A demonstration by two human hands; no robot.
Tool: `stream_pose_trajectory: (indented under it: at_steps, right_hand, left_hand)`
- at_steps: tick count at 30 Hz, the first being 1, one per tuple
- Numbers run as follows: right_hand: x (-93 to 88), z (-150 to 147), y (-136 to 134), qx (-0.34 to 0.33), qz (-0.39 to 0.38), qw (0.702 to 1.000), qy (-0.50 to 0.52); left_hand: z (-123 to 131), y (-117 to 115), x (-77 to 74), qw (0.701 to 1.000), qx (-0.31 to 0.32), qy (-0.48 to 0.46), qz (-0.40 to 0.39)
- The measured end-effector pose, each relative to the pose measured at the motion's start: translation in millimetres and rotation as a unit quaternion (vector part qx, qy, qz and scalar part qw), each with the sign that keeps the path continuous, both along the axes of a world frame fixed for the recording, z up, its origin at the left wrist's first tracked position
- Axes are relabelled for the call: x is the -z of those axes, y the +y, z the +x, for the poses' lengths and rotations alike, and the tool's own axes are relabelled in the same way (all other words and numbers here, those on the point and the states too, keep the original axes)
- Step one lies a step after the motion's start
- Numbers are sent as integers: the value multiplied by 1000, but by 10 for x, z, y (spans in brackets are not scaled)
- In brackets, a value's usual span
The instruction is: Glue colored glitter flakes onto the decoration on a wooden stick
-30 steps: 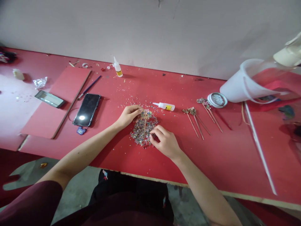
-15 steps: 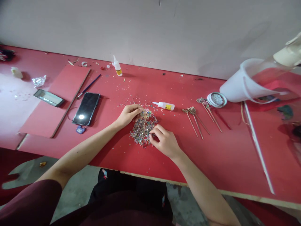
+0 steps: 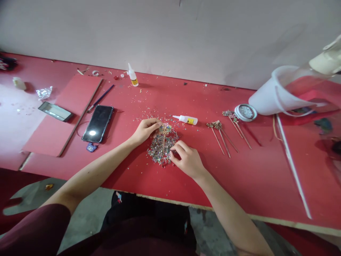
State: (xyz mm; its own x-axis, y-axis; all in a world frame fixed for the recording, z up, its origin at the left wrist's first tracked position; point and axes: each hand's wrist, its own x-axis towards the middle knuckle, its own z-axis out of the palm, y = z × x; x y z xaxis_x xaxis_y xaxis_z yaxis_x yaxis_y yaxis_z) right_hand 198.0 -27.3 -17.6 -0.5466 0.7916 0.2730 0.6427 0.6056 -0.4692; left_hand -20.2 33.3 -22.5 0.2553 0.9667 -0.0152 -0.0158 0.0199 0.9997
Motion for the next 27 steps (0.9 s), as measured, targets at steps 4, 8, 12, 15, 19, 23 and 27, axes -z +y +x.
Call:
stream_pose_trajectory:
  at_steps: [4,8,12,15,19,23,27]
  right_hand:
    - [-1,0,1,-9,1,1000,-5]
    - [1,-1,-2,-4,1,1000,-7]
    - [-3,0,-10,-32,-4,999,-24]
    - [-2,14,-1,-19,1,1000,-13]
    - [6,42,35,46,24,999,4]
    - [0,45,35,25,26,999,-15]
    - [-18,43,21,-17,31,999,-26]
  left_hand:
    - [2,1,2,1000,-2,4,-1]
    - [4,0,-7,1000,-1,10,-4]
    - [3,0,-8,1000,-1,14,-4]
    - [-1,2,3,1000,-3,15,-1]
    - [-5,4,6,1000,-2,14,3]
    - [-3,2,-7,1000,-5,16,3]
    - [-2,1,-20,1000,-6,20,5]
